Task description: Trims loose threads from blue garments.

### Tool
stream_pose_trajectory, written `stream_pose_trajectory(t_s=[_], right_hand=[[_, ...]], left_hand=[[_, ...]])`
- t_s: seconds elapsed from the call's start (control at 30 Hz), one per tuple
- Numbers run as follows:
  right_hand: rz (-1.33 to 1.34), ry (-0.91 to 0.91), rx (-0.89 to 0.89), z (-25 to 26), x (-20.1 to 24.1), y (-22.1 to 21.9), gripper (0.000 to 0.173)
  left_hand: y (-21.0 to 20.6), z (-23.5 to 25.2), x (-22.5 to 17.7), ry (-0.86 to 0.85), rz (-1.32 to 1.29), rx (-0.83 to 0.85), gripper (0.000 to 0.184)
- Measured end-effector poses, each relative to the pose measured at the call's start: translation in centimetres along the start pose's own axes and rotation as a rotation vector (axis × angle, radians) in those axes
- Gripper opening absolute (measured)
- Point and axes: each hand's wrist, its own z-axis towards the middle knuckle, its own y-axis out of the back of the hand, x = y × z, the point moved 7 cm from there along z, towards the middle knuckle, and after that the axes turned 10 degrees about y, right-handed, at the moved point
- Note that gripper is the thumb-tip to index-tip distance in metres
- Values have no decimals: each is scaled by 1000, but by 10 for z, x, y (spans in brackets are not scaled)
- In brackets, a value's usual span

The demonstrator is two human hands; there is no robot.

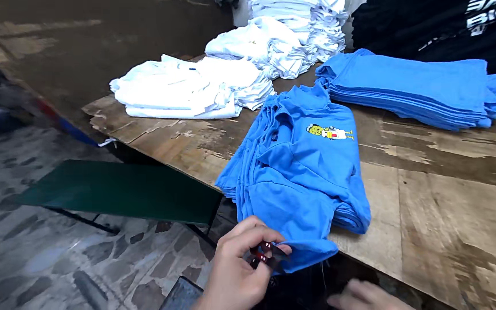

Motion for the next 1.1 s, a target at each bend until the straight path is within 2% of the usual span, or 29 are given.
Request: stream_pose_trajectory(t_s=[0.07, 0.1, 0.13, 0.2, 0.23, 0.27, 0.33, 0.37, 0.4, 0.43, 0.5, 0.57, 0.6, 0.63, 0.67, 0.7, 0.73, 0.83, 0.87, 0.9, 0.97, 1.03, 1.1], right_hand=[[13, 29, -478, 9, 6, 29, 35], [-21, 72, -626, 16, 8, 35, 40], [-51, 124, -702, 25, 7, 36, 37], [-48, 203, -826, 38, 0, 35, 10], [19, 204, -862, 41, -3, 38, 8], [132, 193, -861, 44, -5, 43, 13], [516, 262, -747, 55, -4, 52, 7], [716, 375, -703, 61, -1, 56, 15], [817, 505, -690, 66, 2, 59, 31], [805, 599, -708, 70, 6, 63, 43], [532, 618, -752, 70, 12, 63, 44], [154, 514, -649, 70, 12, 40, 52], [-1, 466, -590, 70, 9, 23, 50], [-94, 457, -573, 65, 5, 9, 34], [-106, 476, -579, 56, 1, 1, 17], [-53, 507, -572, 46, -1, -1, 12], [14, 526, -529, 39, -3, 1, 14], [-3, 410, -243, 20, -4, 6, 11], [-24, 353, -191, 17, -5, 8, 11], [-33, 290, -194, 15, -8, 12, 21], [10, 194, -321, 12, -14, 19, 28], [90, 144, -489, 13, -18, 21, 21], [205, 137, -629, 18, -20, 18, 16]], left_hand=[[-8, -4, -5, -34, 69, -40, 16], [-13, -8, -6, -59, 169, -66, 22], [-17, -11, -6, -92, 290, -101, 29], [-14, -12, -9, -119, 443, -185, 36], [-4, -9, -12, -89, 445, -227, 38], [10, -3, -15, -38, 400, -266, 39], [30, 18, -17, 78, 114, -262, 35], [32, 32, -20, 115, -87, -223, 31], [31, 46, -25, 116, -232, -218, 34], [28, 63, -31, 77, -271, -223, 42], [15, 97, -44, -47, -109, -196, 60], [-8, 129, -34, -131, 236, -168, 51], [-23, 147, -17, -127, 413, -124, 43], [-38, 163, 4, -96, 546, -62, 38], [-47, 175, 23, -54, 620, -9, 35], [-48, 183, 30, -44, 625, -17, 33], [-43, 188, 29, -91, 584, -93, 31], [-22, 166, 10, -311, 465, -371, 30], [-19, 152, 0, -357, 445, -389, 33], [-18, 137, -9, -372, 430, -372, 36], [-19, 100, -16, -309, 373, -258, 44], [-25, 54, -8, -228, 298, -126, 55], [-32, 12, 3, -246, 292, -53, 62]])
